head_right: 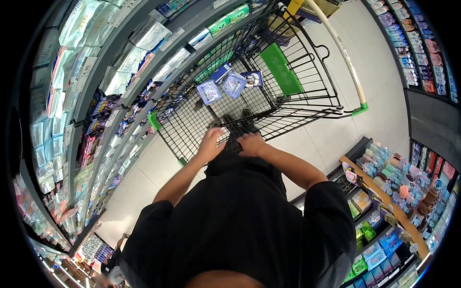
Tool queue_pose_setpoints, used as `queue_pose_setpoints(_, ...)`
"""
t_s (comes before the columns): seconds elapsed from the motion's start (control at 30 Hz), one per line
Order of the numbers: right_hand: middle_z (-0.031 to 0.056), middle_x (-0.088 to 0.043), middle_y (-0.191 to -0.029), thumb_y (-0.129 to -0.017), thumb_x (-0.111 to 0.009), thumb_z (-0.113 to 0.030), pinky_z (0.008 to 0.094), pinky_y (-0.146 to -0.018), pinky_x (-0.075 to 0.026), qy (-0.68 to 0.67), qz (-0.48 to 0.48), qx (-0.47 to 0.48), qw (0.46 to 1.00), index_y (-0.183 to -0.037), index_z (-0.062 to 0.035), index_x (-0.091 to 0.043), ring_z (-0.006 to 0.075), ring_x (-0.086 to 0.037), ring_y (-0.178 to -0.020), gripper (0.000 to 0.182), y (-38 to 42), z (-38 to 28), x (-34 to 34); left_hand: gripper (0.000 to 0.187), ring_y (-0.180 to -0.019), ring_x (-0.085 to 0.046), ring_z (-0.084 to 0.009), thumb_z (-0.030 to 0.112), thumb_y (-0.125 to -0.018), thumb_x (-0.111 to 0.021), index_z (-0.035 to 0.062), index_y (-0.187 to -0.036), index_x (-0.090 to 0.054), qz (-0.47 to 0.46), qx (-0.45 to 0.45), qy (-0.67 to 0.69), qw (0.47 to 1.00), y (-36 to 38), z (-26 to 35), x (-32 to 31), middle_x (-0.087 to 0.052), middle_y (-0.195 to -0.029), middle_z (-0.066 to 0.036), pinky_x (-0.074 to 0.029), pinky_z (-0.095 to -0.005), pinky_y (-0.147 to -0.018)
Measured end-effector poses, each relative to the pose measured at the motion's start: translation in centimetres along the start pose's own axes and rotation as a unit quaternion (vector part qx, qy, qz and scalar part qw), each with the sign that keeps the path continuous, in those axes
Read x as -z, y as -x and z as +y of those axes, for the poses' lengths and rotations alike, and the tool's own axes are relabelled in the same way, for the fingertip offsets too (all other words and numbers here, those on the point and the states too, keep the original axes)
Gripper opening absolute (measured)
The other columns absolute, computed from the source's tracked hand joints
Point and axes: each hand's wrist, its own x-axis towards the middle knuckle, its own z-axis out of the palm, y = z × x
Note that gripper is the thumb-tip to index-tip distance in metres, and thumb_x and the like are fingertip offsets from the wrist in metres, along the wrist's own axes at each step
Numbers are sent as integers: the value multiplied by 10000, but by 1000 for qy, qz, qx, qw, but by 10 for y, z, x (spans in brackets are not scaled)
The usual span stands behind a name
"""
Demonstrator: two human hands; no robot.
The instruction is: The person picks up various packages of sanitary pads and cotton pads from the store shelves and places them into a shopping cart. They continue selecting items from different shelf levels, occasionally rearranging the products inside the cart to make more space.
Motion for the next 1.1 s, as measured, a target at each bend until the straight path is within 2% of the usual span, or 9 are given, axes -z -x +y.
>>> queue_pose_setpoints(0.17, 106, -546, -1320, -748, -716, -560, 531, -1021, -404, 8, -78, -115, 990, -1325, -148, -514, 294, -504, -1271, 738, 10, 13, 30, 457, -1189, -495, -355, 249, -801, -742, 41, -1176, -584, -62, 67, 17, 996, 51, 3, -23, -511, -1257, -152, -410, -425, -1028)
queue_pose_setpoints(0.33, 106, -532, -1337, -768, -715, -544, 521, -1027, -402, 22, -82, -124, 989, -1344, -155, -499, 297, -498, -1278, 727, 13, 13, 32, 526, -1197, -495, -337, 338, -783, -761, 45, -1183, -587, -85, 77, -5, 993, 55, -8, -34, -516, -1260, -136, -406, -415, -1029)
queue_pose_setpoints(0.47, 106, -524, -1355, -777, -717, -531, 516, -1032, -399, 20, -85, -138, 987, -1351, -162, -490, 301, -495, -1282, 719, 11, 12, 34, 587, -1180, -516, -322, 389, -762, -775, 49, -1202, -587, -138, 104, 26, 985, 41, -13, -30, -543, -1235, -133, -424, -407, -1011)
queue_pose_setpoints(0.63, 99, -506, -1392, -761, -713, -556, 503, -1048, -400, 26, -104, -126, 986, -1377, -188, -485, 298, -487, -1296, 753, 8, 26, 32, 667, -1145, -549, -322, 467, -730, -780, 60, -1222, -589, -162, 121, 46, 978, 24, -13, -32, -581, -1193, -145, -444, -408, -985)
queue_pose_setpoints(0.87, 111, -498, -1405, -750, -716, -566, 497, -1064, -394, 27, -120, -101, 987, -1407, -201, -473, 301, -477, -1305, 790, 0, 37, 35, 723, -1167, -539, -320, 555, -734, -749, 60, -1235, -584, -201, 155, 19, 967, 15, -16, -31, -566, -1235, -150, -445, -406, -986)
queue_pose_setpoints(0.97, 144, -504, -1390, -744, -719, -555, 540, -1061, -372, 6, -129, -62, 990, -1403, -172, -481, 342, -456, -1311, 798, -5, 45, 35, 753, -1184, -533, -316, 601, -748, -717, 66, -1260, -578, -230, 192, 31, 954, 12, -15, -30, -560, -1252, -151, -438, -405, -998)
queue_pose_setpoints(1.07, 154, -505, -1386, -719, -731, -564, 533, -1065, -374, -34, -138, -16, 990, -1399, -170, -490, 362, -459, -1302, 823, -15, 63, 24, 803, -1199, -526, -316, 664, -742, -686, 77, -1280, -579, -249, 243, 56, 936, 12, -15, -37, -562, -1253, -150, -432, -405, -1010)
queue_pose_setpoints(1.1, 166, -503, -1388, -694, -741, -578, 499, -1073, -378, -44, -144, 2, 989, -1400, -139, -486, 362, -459, -1303, 869, -17, 68, 25, 807, -1202, -525, -317, 668, -743, -681, 78, -1283, -577, -256, 252, 55, 931, 12, -13, -37, -559, -1262, -151, -432, -405, -1010)
